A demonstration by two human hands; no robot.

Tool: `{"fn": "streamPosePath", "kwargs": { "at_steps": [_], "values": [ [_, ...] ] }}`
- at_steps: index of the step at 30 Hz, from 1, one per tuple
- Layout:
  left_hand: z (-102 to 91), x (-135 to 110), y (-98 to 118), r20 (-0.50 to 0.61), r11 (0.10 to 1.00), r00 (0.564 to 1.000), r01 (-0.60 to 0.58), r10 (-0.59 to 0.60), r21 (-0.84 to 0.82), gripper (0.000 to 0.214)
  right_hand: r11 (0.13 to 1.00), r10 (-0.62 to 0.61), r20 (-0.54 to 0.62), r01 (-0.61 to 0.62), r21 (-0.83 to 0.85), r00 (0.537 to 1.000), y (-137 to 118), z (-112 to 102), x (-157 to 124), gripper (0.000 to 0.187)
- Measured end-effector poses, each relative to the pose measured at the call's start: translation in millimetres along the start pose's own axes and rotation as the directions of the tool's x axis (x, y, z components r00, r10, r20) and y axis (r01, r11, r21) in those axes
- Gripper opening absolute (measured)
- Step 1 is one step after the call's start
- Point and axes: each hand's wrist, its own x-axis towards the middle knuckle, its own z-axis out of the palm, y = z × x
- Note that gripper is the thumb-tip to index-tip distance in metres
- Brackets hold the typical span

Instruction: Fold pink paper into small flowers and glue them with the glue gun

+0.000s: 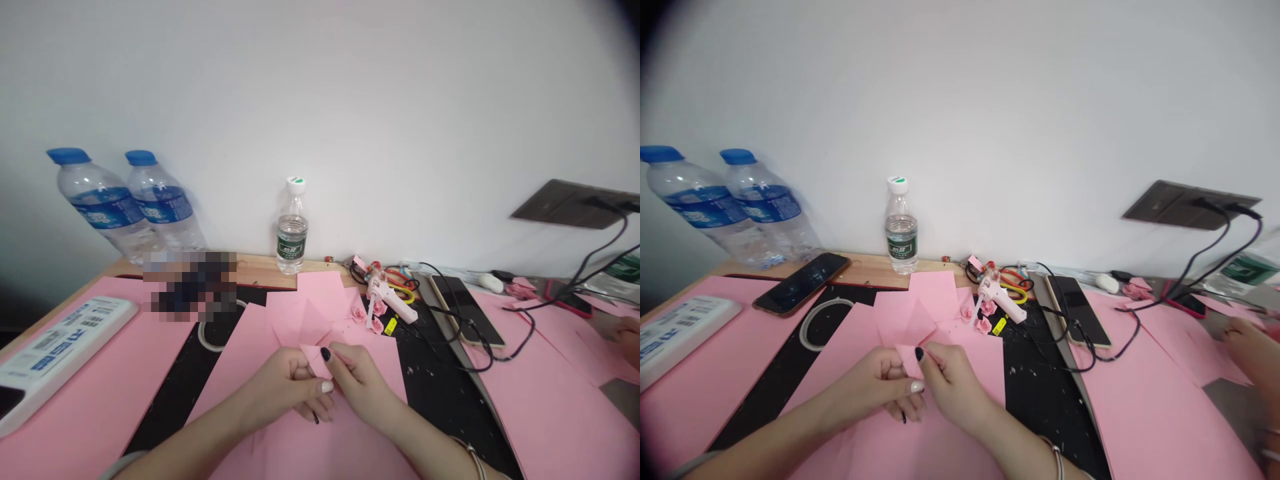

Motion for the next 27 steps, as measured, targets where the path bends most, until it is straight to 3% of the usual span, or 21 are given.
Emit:
{"fn": "streamPosePath", "kwargs": {
  "at_steps": [3,10,16,21,24,27],
  "values": [
    [2.6,-0.5,1.8,0.006,1.000,1.000,-0.010,0.010,0.005,0.031,0.998,-0.046,-0.039,0.044,-0.042,0.998,2.3,-0.5,0.0,0.045],
    [0.7,1.8,0.7,-0.054,0.999,0.998,-0.047,0.045,-0.027,0.034,0.998,-0.020,-0.107,0.027,0.055,0.994,3.1,-1.4,-0.4,0.026],
    [-4.4,0.9,2.5,-0.039,0.961,0.999,-0.017,0.006,-0.276,0.045,0.946,-0.273,-0.284,0.202,-0.254,0.919,3.5,-5.8,-4.0,0.027],
    [-6.7,0.2,5.5,-0.102,0.923,0.993,-0.092,0.058,-0.373,0.050,0.860,-0.441,-0.133,0.376,-0.344,0.887,-0.7,-8.0,-1.8,0.021],
    [-6.0,-0.2,6.1,-0.157,0.948,0.985,-0.117,0.073,-0.296,0.036,0.868,-0.443,-0.113,0.395,-0.299,0.889,-2.0,-8.1,0.1,0.018],
    [-5.3,-0.2,6.8,-0.196,0.955,0.974,-0.160,0.112,-0.250,0.034,0.890,-0.419,-0.097,0.387,-0.243,0.903,-0.7,-8.8,1.0,0.017]
  ]
}}
